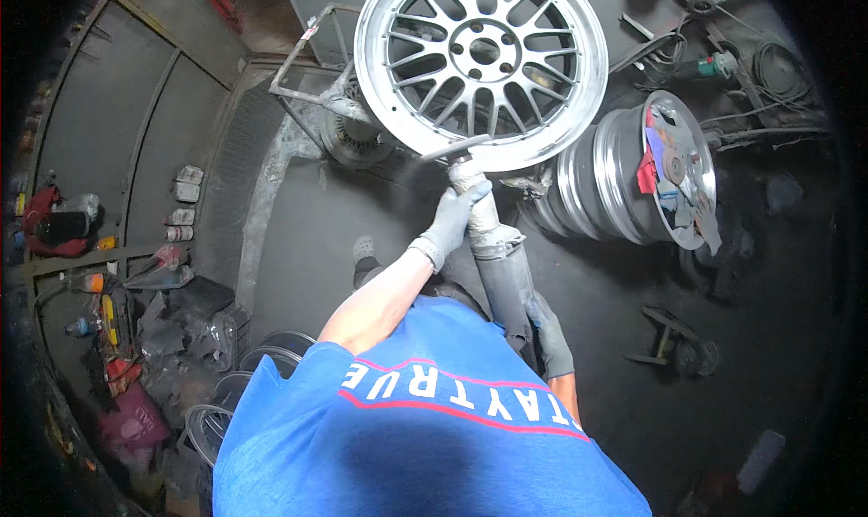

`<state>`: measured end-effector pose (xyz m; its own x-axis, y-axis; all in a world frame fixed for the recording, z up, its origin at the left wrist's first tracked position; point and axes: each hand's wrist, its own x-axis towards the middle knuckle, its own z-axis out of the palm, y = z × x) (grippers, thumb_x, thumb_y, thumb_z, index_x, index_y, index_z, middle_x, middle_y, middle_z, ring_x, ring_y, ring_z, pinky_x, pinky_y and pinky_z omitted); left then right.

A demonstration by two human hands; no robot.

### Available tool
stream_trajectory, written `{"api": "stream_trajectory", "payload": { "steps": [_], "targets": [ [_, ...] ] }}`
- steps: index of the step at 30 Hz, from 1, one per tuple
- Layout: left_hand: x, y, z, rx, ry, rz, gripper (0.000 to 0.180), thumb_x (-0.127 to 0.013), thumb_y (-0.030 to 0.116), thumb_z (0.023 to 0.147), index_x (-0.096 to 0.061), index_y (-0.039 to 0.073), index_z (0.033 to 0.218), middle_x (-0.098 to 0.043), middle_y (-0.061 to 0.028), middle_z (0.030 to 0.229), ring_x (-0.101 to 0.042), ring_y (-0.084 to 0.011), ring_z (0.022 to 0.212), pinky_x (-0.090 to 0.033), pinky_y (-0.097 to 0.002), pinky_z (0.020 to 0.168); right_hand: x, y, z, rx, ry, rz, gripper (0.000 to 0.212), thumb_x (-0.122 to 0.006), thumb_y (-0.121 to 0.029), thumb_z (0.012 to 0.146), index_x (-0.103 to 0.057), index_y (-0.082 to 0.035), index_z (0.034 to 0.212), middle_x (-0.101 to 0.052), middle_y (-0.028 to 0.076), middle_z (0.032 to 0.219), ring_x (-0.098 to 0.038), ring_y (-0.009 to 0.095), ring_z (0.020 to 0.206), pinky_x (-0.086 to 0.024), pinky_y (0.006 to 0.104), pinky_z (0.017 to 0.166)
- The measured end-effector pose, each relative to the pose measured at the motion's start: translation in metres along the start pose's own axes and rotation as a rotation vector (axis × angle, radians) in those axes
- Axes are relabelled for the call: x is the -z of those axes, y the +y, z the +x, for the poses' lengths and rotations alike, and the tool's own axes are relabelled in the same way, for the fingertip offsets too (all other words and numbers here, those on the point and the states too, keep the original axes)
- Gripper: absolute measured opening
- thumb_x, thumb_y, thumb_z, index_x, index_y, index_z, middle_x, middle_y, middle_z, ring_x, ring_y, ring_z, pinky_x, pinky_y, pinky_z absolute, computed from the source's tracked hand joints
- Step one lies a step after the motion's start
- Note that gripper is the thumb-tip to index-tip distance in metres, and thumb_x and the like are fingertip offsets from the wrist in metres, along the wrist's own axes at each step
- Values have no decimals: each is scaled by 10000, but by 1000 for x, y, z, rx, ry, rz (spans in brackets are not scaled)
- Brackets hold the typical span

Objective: The person uses an angle grinder to smooth the outer rim of a silver alloy wheel mounted on a stand. They repeatedly move the grinder along the rim edge and occasionally rotate the wheel by hand to access new sections.

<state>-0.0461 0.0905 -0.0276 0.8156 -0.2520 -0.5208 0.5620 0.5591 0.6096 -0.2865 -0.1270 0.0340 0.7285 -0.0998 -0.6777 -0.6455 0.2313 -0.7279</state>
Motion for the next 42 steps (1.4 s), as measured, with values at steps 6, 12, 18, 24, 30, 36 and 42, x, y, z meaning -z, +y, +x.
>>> {"api": "stream_trajectory", "payload": {
  "steps": [6,12,18,24,30,36,42],
  "targets": [
    [35,31,6,-50,95,71,477,-874,298,953,-651,98,1324,-732,-37,1161,-716,-182,1073,-585,-386,976,-47,-19,16,-21,-70,-29,665,-662,-316,1107,-488,68,1622,-561,159,1628,-514,259,1497,-390,367,1249],
    [19,3,5,-40,73,59,638,-884,343,933,-617,42,1427,-717,-80,1317,-688,-203,1199,-538,-396,1070,2,-5,23,13,-91,-89,656,-665,-309,1101,-506,70,1612,-546,172,1643,-488,268,1521,-353,362,1270],
    [-35,-41,1,21,-79,-24,422,-850,282,984,-661,94,1311,-735,-32,1166,-714,-173,1064,-579,-376,984,48,-13,-12,45,42,-98,648,-661,-322,1100,-518,61,1604,-556,159,1629,-497,262,1510,-351,371,1270],
    [-58,-45,2,16,-114,1,459,-857,301,976,-656,93,1333,-733,-27,1208,-699,-165,1092,-567,-374,999,57,-17,-21,106,63,-141,680,-674,-360,1091,-513,50,1610,-555,146,1628,-503,255,1502,-351,370,1269],
    [-8,-28,-2,9,-49,40,446,-863,291,964,-658,97,1309,-733,-34,1181,-701,-164,1069,-567,-369,1001,24,2,-6,15,8,-33,670,-679,-344,1087,-517,47,1606,-565,142,1615,-499,252,1499,-355,371,1266],
    [43,14,-6,-47,10,40,556,-879,318,951,-645,47,1376,-741,-68,1248,-715,-180,1128,-575,-375,1015,-42,-8,12,-47,-73,27,686,-673,-279,1086,-452,48,1648,-539,159,1639,-501,265,1504,-373,373,1258],
    [52,29,1,-66,66,53,511,-866,297,960,-653,52,1354,-740,-61,1231,-716,-183,1114,-580,-371,1010,-38,11,36,38,-117,-114,666,-670,-307,1090,-494,54,1621,-528,166,1656,-487,267,1522,-356,365,1268]
  ]
}}
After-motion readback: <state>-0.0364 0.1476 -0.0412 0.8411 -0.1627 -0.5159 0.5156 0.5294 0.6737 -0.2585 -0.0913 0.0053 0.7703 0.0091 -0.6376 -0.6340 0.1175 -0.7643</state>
